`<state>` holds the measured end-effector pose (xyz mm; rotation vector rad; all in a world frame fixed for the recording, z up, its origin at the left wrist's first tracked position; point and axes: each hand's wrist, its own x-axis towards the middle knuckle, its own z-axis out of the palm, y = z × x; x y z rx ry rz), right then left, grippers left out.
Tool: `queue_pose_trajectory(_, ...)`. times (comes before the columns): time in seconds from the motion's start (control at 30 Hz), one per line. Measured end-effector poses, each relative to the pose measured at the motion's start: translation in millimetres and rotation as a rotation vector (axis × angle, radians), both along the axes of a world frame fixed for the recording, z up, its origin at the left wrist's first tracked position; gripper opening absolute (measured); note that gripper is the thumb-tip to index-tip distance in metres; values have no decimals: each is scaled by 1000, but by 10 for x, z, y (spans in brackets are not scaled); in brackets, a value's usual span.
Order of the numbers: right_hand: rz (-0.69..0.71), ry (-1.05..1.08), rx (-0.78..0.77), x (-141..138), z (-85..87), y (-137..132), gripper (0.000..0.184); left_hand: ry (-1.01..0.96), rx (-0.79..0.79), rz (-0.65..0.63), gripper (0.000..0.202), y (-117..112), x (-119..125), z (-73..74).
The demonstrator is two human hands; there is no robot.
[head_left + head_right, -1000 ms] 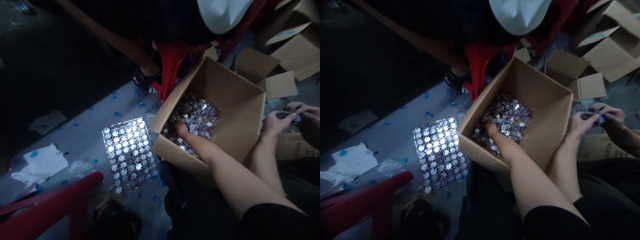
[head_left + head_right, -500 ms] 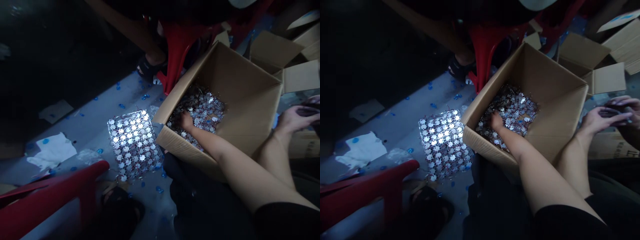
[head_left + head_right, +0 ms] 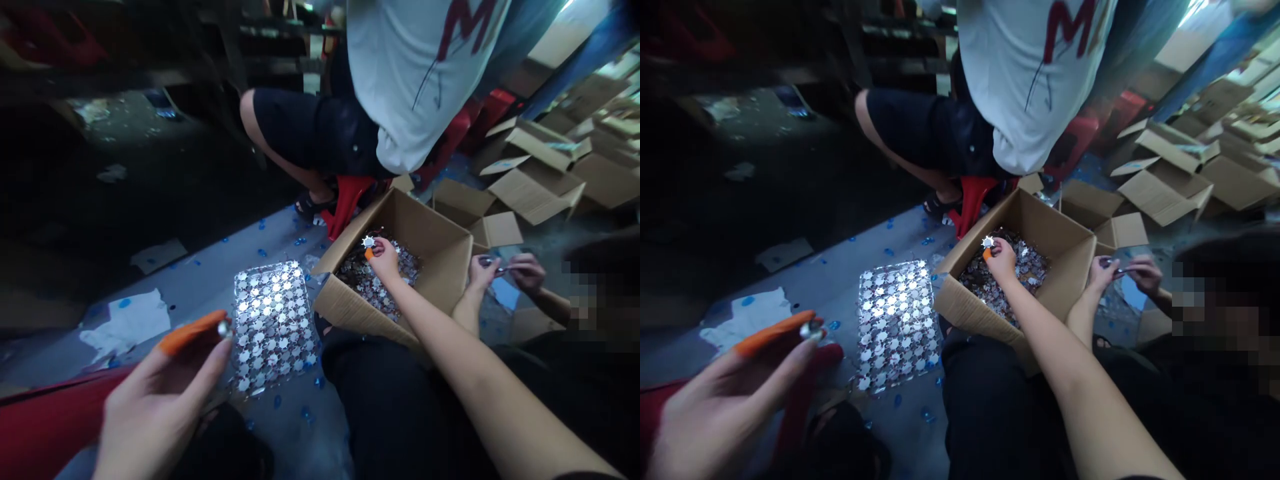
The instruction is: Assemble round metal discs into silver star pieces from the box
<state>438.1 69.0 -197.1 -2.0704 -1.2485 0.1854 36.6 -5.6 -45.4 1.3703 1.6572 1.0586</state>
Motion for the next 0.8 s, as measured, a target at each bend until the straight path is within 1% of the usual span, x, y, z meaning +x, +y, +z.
queue_pose_trajectory(0.03,8,10,49,-105,210,-49,43,-42,11,-45,38,-7,-33,29)
queue_pose_trajectory(0.1,66,44,167,-367,633,-170,42,-72,87,-159,38,-7,-69,27)
queue_pose_trajectory(0.17,198,89,284,-685,1045,-297,40,-18,229,-251,37,3,-85,0)
queue_pose_trajectory(0.23,381,113,340,-1027,1415,-405,38,44,359,-315,34,10,-105,2)
queue_pose_trajectory(0.3,548,146,329,-1359,1708,-472,37,59,458,-330,34,8,-142,49)
queue_pose_trajectory(0.37,655,242,300,-1663,1894,-495,37,43,509,-312,37,4,-197,118)
queue_pose_trajectory(0.4,680,309,288,-1804,1943,-493,39,28,522,-290,38,4,-230,150)
queue_pose_trajectory(0.47,683,454,267,-2060,1962,-477,44,-20,524,-225,38,12,-300,189)
queue_pose_trajectory(0.57,611,679,249,-2369,1849,-447,49,-142,480,-128,34,41,-391,179)
queue_pose_trajectory(0.63,562,799,230,-2514,1743,-436,51,-221,445,-99,35,59,-435,152)
queue_pose_trajectory(0.7,559,845,198,-2611,1667,-436,53,-254,429,-89,36,68,-468,136)
queue_pose_trajectory(0.73,574,834,186,-2643,1648,-439,53,-249,426,-87,36,70,-483,136)
queue_pose_trajectory(0.8,620,740,200,-2685,1652,-442,49,-209,433,-80,36,74,-518,150)
